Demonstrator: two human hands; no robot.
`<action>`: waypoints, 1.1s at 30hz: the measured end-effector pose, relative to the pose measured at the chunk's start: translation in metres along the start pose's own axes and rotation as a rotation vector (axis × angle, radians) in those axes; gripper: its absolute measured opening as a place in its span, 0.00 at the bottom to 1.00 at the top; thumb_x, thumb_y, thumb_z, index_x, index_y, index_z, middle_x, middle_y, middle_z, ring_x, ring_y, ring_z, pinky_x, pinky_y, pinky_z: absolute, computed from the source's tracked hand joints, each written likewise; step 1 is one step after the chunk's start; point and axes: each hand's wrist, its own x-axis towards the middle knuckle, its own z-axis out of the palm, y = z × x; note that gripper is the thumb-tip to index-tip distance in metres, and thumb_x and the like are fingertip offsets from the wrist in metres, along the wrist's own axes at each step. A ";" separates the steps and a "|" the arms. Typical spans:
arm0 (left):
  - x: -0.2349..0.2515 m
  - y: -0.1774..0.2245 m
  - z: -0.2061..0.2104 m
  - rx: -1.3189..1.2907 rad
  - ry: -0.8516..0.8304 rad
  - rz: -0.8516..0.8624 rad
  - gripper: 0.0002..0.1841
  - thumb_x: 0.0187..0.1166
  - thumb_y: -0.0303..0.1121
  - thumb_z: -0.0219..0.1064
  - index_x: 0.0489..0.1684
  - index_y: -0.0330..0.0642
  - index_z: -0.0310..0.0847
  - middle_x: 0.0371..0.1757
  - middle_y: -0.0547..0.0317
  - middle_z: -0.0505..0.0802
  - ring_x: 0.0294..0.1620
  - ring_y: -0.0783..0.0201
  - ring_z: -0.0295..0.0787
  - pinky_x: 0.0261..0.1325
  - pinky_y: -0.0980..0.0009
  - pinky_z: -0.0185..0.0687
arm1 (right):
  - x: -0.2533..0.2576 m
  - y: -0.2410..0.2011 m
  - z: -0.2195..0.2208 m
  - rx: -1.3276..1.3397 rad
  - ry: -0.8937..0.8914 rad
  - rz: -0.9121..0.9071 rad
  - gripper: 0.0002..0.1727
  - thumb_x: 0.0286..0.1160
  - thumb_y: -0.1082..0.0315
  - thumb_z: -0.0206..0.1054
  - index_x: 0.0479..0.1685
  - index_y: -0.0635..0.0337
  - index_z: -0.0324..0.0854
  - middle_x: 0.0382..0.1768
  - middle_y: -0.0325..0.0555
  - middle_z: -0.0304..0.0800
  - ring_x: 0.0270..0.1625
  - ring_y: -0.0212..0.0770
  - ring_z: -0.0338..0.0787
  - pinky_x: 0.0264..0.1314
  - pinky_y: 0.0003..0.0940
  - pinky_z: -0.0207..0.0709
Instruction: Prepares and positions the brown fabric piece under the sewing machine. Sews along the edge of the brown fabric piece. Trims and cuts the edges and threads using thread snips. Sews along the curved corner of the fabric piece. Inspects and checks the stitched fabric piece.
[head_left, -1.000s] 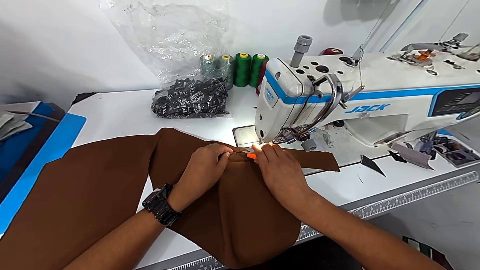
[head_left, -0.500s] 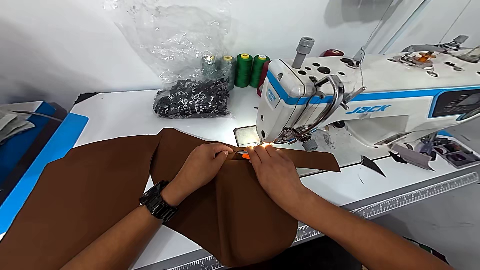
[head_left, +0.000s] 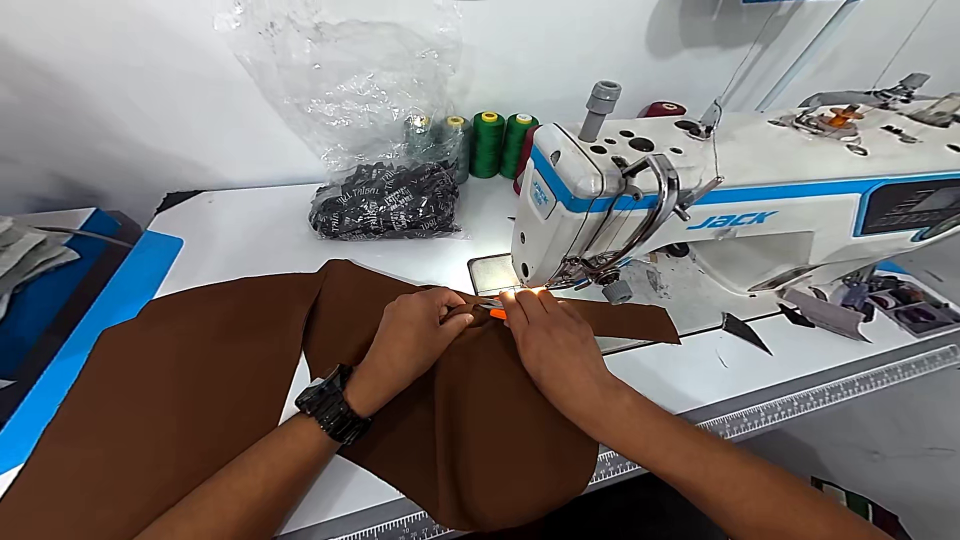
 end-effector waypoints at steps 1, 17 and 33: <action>0.000 0.003 0.001 0.019 0.010 -0.010 0.12 0.75 0.48 0.77 0.42 0.52 0.91 0.20 0.68 0.84 0.22 0.67 0.78 0.29 0.61 0.76 | -0.001 0.001 -0.002 0.006 -0.002 0.015 0.15 0.85 0.71 0.59 0.63 0.62 0.85 0.48 0.52 0.88 0.51 0.52 0.89 0.45 0.41 0.82; 0.009 0.002 -0.007 -0.159 -0.112 -0.130 0.13 0.90 0.39 0.60 0.50 0.55 0.94 0.34 0.64 0.93 0.34 0.66 0.88 0.39 0.57 0.81 | 0.004 -0.012 -0.009 -0.023 -0.046 0.045 0.14 0.87 0.64 0.60 0.58 0.59 0.88 0.42 0.48 0.87 0.43 0.50 0.88 0.31 0.38 0.77; 0.003 -0.002 -0.012 -0.288 -0.152 -0.154 0.13 0.90 0.38 0.60 0.52 0.54 0.95 0.33 0.65 0.94 0.33 0.69 0.87 0.38 0.61 0.81 | 0.005 -0.011 -0.002 -0.034 0.015 -0.011 0.15 0.85 0.70 0.59 0.62 0.60 0.86 0.46 0.48 0.88 0.46 0.49 0.88 0.37 0.40 0.77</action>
